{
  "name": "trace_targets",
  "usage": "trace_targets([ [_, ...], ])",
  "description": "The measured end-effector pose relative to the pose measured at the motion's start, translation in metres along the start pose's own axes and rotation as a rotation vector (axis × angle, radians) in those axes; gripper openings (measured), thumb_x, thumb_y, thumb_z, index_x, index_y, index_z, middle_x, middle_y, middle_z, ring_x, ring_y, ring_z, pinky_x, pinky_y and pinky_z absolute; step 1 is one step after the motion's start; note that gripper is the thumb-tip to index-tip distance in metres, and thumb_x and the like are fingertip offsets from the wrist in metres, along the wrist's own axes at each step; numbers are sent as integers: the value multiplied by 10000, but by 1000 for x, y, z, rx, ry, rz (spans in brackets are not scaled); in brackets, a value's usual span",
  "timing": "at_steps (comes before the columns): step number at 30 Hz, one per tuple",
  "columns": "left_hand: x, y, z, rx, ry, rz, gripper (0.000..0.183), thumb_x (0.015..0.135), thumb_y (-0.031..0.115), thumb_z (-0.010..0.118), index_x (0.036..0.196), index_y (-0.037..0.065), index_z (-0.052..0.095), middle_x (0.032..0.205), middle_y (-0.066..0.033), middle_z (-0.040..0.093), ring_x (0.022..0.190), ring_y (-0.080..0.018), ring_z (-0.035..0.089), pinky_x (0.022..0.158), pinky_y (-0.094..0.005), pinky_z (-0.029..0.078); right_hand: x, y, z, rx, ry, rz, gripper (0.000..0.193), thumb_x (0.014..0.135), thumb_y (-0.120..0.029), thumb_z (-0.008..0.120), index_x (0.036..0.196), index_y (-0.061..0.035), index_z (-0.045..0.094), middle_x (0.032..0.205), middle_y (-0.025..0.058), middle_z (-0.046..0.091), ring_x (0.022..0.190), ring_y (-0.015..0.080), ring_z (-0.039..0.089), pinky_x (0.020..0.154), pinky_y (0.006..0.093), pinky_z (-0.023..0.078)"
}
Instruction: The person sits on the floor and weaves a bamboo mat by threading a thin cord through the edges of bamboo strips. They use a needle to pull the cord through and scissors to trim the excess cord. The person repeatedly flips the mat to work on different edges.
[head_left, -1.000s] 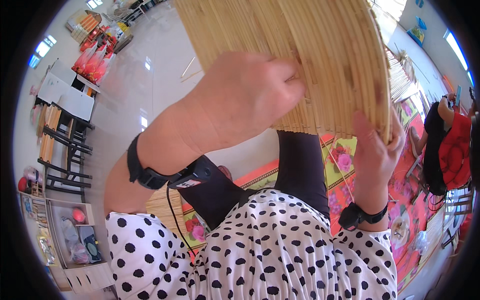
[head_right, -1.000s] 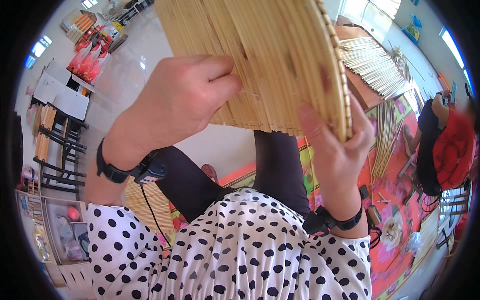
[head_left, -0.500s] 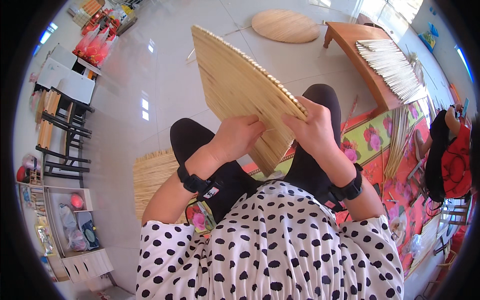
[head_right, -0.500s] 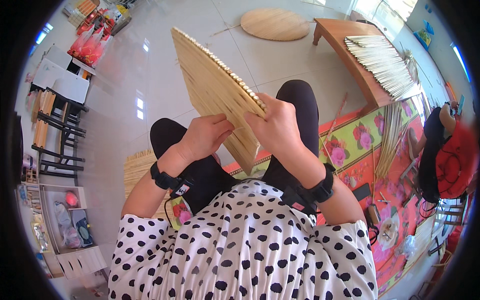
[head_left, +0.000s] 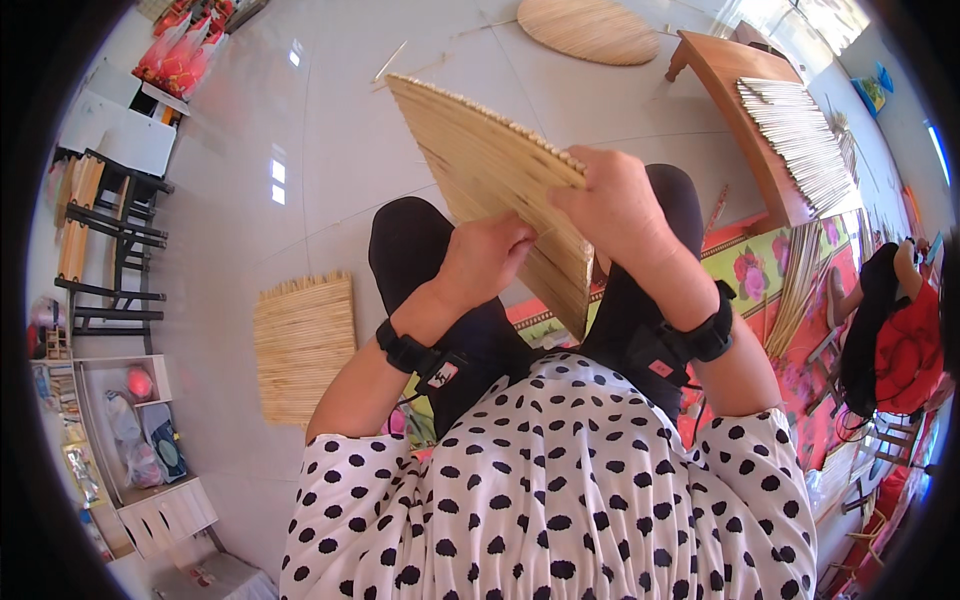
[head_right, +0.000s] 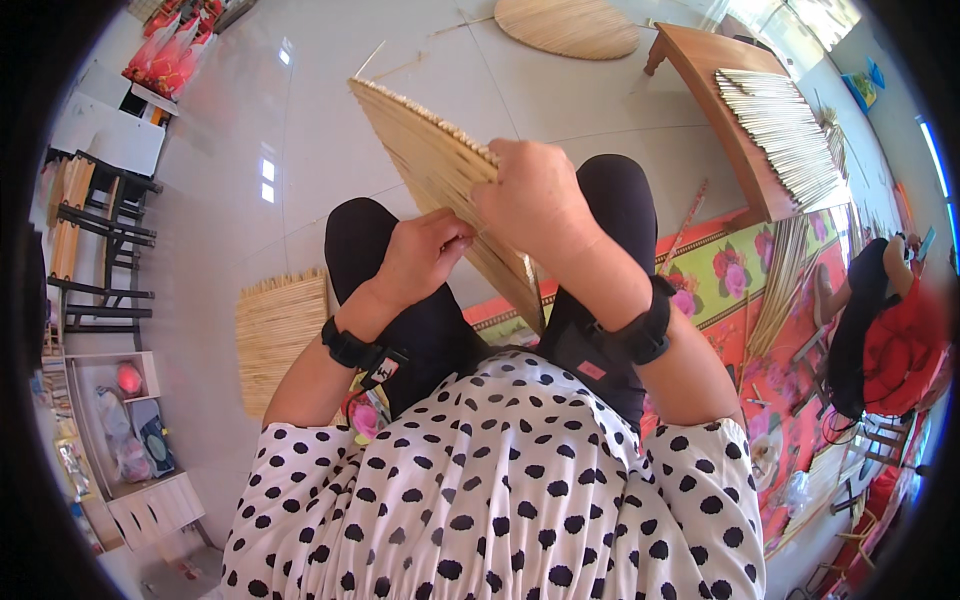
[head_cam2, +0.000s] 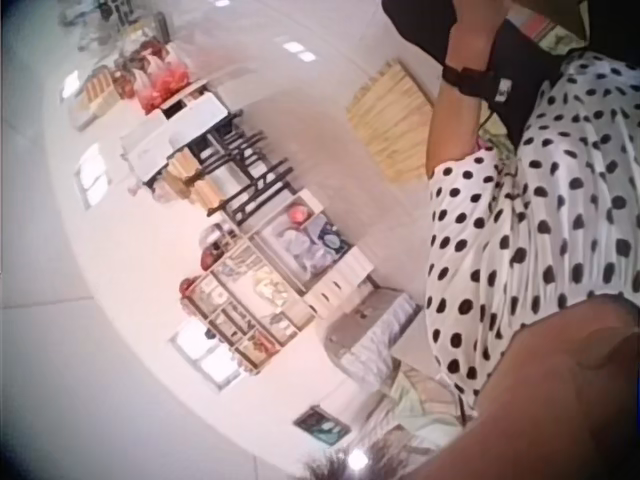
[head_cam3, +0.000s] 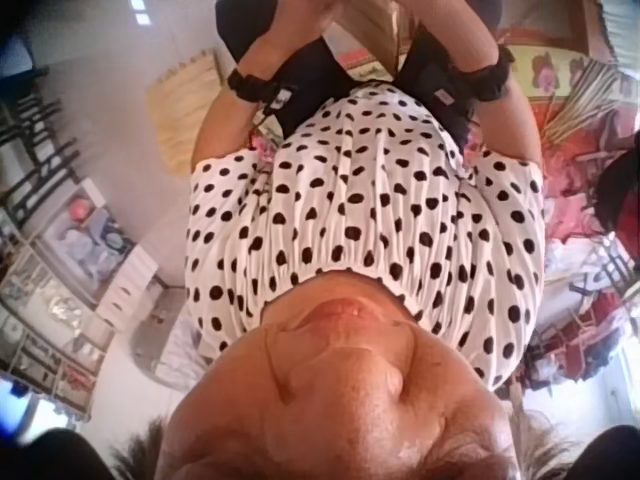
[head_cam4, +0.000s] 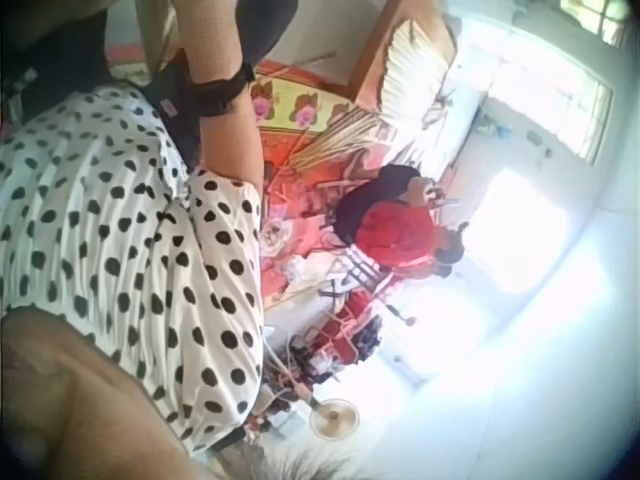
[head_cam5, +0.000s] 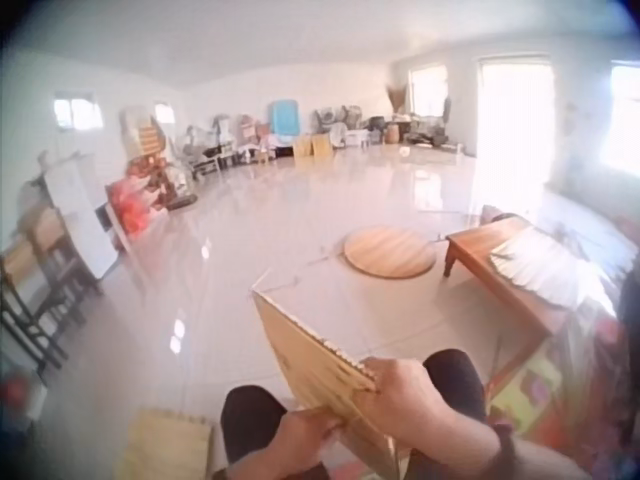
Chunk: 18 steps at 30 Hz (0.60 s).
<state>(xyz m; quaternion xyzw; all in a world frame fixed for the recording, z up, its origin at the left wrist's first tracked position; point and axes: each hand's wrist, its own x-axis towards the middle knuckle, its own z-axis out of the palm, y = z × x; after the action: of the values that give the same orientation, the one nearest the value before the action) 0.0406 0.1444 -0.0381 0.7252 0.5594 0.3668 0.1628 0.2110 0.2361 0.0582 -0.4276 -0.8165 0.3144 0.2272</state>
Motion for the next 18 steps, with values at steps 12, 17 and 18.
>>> trace_targets([
  [12,15,-23,-51,39,170,39,103,842,-43,719,930,8,700,835,-113,661,676,-272,641,609,-342,502,-14,29,40,701,-52,28,380,907,-59,738,1261,51,656,1165,143,716,1052,155,695,923,306,578],
  [17,16,-15,-53,91,79,78,121,818,-51,733,905,26,700,795,-102,634,653,-273,630,581,-346,490,-45,37,81,660,225,5,373,843,-62,802,1183,39,686,1116,150,706,959,196,710,837,317,612],
  [18,16,-12,-54,84,95,89,131,801,-55,741,893,29,698,779,-101,633,634,-276,620,567,-352,482,-46,40,86,631,251,-52,403,815,-70,826,1179,33,688,1114,153,704,952,220,715,825,320,611],
])
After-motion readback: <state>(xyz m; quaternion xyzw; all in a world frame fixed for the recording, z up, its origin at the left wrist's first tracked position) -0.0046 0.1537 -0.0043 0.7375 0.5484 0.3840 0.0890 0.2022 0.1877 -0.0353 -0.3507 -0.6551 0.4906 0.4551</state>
